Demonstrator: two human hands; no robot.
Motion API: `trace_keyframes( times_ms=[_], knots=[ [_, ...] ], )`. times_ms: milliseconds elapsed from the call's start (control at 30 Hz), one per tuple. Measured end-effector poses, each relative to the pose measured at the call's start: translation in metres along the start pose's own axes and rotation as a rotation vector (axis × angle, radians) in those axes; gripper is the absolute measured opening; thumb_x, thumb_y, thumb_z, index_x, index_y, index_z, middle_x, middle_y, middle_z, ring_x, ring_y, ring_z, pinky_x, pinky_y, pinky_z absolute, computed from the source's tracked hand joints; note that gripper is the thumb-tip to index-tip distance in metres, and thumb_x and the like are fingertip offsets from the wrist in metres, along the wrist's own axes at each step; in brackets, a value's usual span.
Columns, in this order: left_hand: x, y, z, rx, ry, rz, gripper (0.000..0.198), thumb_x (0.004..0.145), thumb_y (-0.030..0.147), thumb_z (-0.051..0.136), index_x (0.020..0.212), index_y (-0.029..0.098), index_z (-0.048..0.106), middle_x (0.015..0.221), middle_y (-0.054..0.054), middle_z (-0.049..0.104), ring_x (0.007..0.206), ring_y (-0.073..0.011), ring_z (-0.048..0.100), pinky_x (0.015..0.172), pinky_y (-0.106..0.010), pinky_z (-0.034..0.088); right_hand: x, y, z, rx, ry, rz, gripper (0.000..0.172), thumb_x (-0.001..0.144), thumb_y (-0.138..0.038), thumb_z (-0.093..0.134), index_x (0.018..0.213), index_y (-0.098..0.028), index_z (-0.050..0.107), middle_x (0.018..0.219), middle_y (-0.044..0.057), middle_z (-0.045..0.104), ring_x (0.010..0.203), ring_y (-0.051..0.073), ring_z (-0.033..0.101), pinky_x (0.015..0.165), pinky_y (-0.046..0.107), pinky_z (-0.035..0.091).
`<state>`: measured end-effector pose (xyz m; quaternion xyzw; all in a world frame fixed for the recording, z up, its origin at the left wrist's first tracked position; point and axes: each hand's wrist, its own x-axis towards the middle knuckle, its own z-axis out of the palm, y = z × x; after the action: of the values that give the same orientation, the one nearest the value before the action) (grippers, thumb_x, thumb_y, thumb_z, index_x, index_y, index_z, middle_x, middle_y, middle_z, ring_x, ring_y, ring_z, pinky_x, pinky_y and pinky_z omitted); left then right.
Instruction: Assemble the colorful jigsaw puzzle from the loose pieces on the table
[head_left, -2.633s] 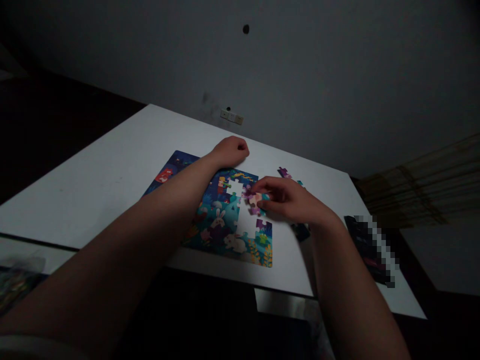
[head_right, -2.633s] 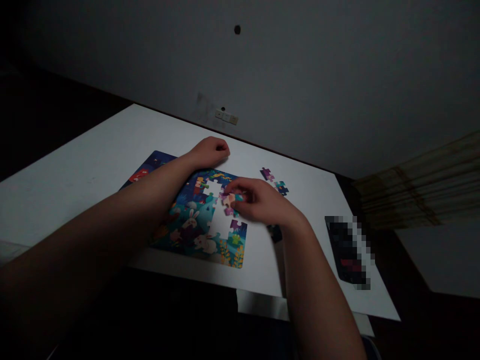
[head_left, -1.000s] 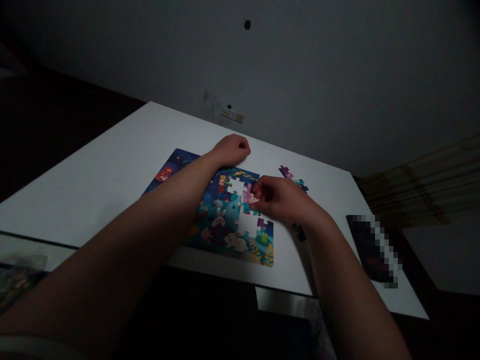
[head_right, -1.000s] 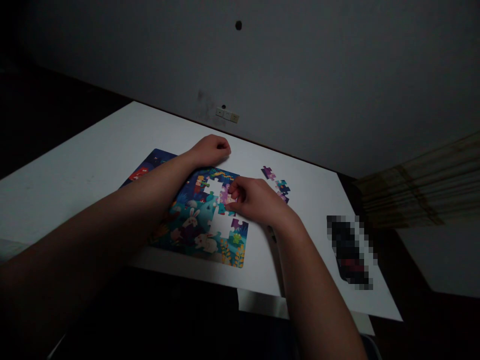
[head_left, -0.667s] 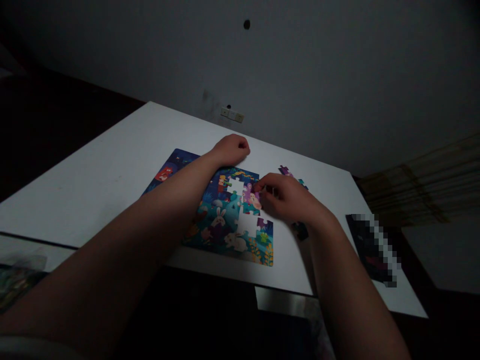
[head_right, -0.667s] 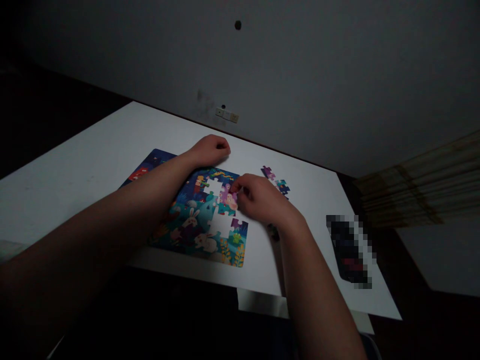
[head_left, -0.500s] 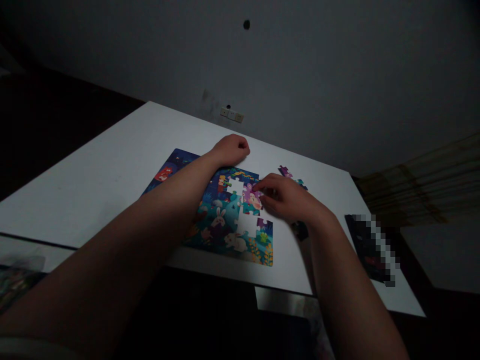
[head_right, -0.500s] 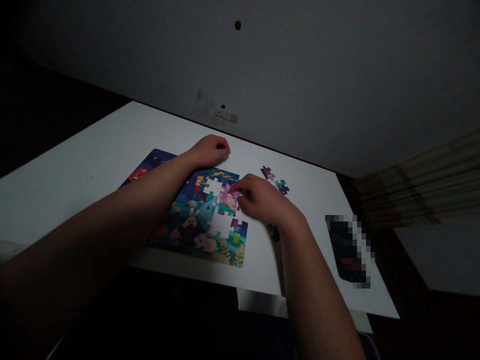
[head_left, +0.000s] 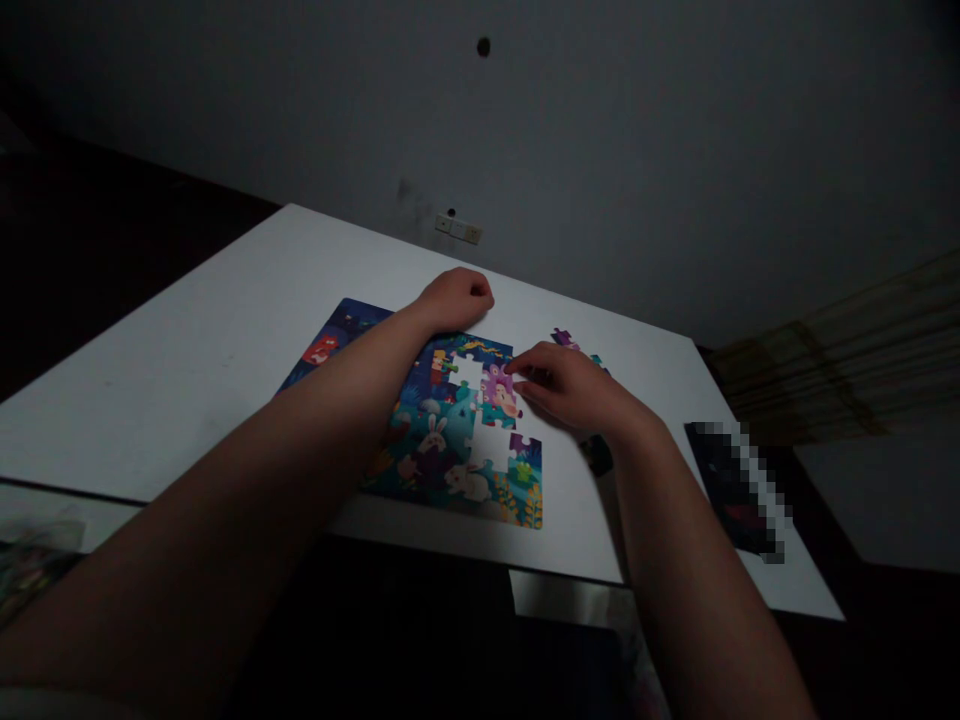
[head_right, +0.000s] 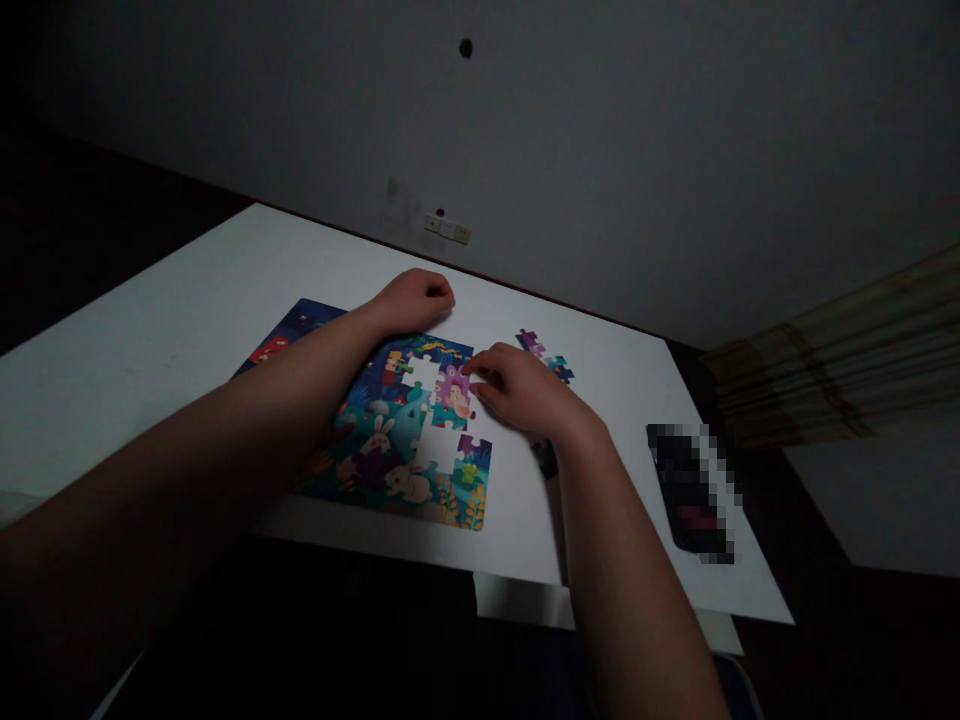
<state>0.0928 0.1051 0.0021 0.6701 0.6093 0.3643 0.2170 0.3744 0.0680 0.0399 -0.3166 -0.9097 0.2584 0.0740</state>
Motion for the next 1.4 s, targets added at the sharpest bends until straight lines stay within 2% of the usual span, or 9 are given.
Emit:
trace_keyframes(
  times_ms=[100,300,467,567,667,833,1033,1200,1400],
  knots=[
    [0.001,-0.002,0.001,0.005,0.002,0.000,0.010,0.087,0.027,0.072,0.088,0.023,0.082,0.092,-0.010,0.083,0.092,-0.0279,0.072,0.091,-0.042,0.056,0.000,-0.001,0.000,0.002,-0.004,0.004,0.025,0.099,-0.028,0.077,0.123,-0.028,0.085,0.116,0.010,0.081,0.096,0.028,0.073,0.087,0.044,0.056],
    [0.001,-0.002,0.000,-0.002,-0.011,-0.008,0.011,0.087,0.027,0.073,0.089,0.022,0.083,0.094,-0.011,0.083,0.096,-0.0293,0.073,0.093,-0.042,0.056,-0.004,-0.010,-0.001,0.111,-0.078,0.056,0.023,0.089,-0.033,0.085,0.112,-0.027,0.081,0.097,0.006,0.076,0.083,0.026,0.066,0.075,0.040,0.051],
    [0.000,0.000,0.000,-0.008,0.000,-0.006,0.009,0.090,0.025,0.073,0.087,0.022,0.081,0.093,-0.010,0.083,0.095,-0.0289,0.074,0.093,-0.042,0.055,-0.006,-0.024,-0.003,0.172,-0.110,0.017,0.023,0.091,-0.039,0.087,0.111,-0.027,0.082,0.100,0.006,0.077,0.082,0.024,0.067,0.074,0.039,0.051],
    [0.000,0.001,0.000,-0.020,0.000,-0.010,0.008,0.091,0.023,0.073,0.087,0.022,0.080,0.094,-0.010,0.083,0.095,-0.0282,0.074,0.093,-0.042,0.055,-0.005,-0.030,-0.002,0.152,-0.134,-0.030,0.033,0.086,-0.040,0.096,0.114,-0.029,0.084,0.108,0.007,0.080,0.088,0.026,0.069,0.081,0.041,0.055],
    [0.000,0.000,0.001,-0.035,-0.008,-0.015,0.009,0.090,0.023,0.073,0.089,0.022,0.082,0.097,-0.011,0.084,0.097,-0.0284,0.075,0.095,-0.042,0.056,-0.002,-0.034,-0.001,0.138,-0.132,-0.081,0.033,0.087,-0.035,0.097,0.118,-0.031,0.087,0.119,0.009,0.082,0.102,0.030,0.073,0.093,0.044,0.057],
    [0.001,-0.001,0.002,-0.042,-0.003,-0.006,0.010,0.088,0.023,0.073,0.091,0.021,0.083,0.097,-0.011,0.084,0.099,-0.0290,0.075,0.095,-0.042,0.056,-0.001,-0.039,0.002,0.135,-0.121,-0.075,0.034,0.090,-0.030,0.094,0.123,-0.031,0.089,0.119,0.009,0.083,0.102,0.030,0.075,0.093,0.045,0.059],
    [0.002,-0.002,0.003,-0.027,-0.006,0.004,0.012,0.090,0.024,0.071,0.091,0.021,0.083,0.095,-0.010,0.084,0.097,-0.0281,0.075,0.092,-0.041,0.056,0.000,-0.043,0.006,0.020,-0.092,-0.126,0.044,0.084,-0.032,0.102,0.125,-0.027,0.086,0.125,0.011,0.077,0.115,0.034,0.074,0.102,0.047,0.059],
    [0.002,-0.003,0.004,-0.024,0.001,0.010,0.012,0.091,0.024,0.072,0.090,0.020,0.083,0.095,-0.010,0.084,0.094,-0.0277,0.074,0.090,-0.041,0.055,0.000,-0.047,0.009,0.016,-0.112,-0.131,0.037,0.088,-0.023,0.094,0.123,-0.024,0.081,0.122,0.010,0.075,0.106,0.029,0.072,0.093,0.042,0.058],
    [0.003,-0.004,0.004,-0.030,0.007,0.006,0.011,0.093,0.022,0.072,0.088,0.020,0.082,0.093,-0.009,0.083,0.090,-0.0259,0.073,0.086,-0.039,0.052,-0.001,-0.051,0.009,0.085,-0.133,-0.038,0.034,0.085,-0.020,0.088,0.118,-0.023,0.080,0.099,0.005,0.078,0.084,0.024,0.070,0.078,0.037,0.052]
  ],
)
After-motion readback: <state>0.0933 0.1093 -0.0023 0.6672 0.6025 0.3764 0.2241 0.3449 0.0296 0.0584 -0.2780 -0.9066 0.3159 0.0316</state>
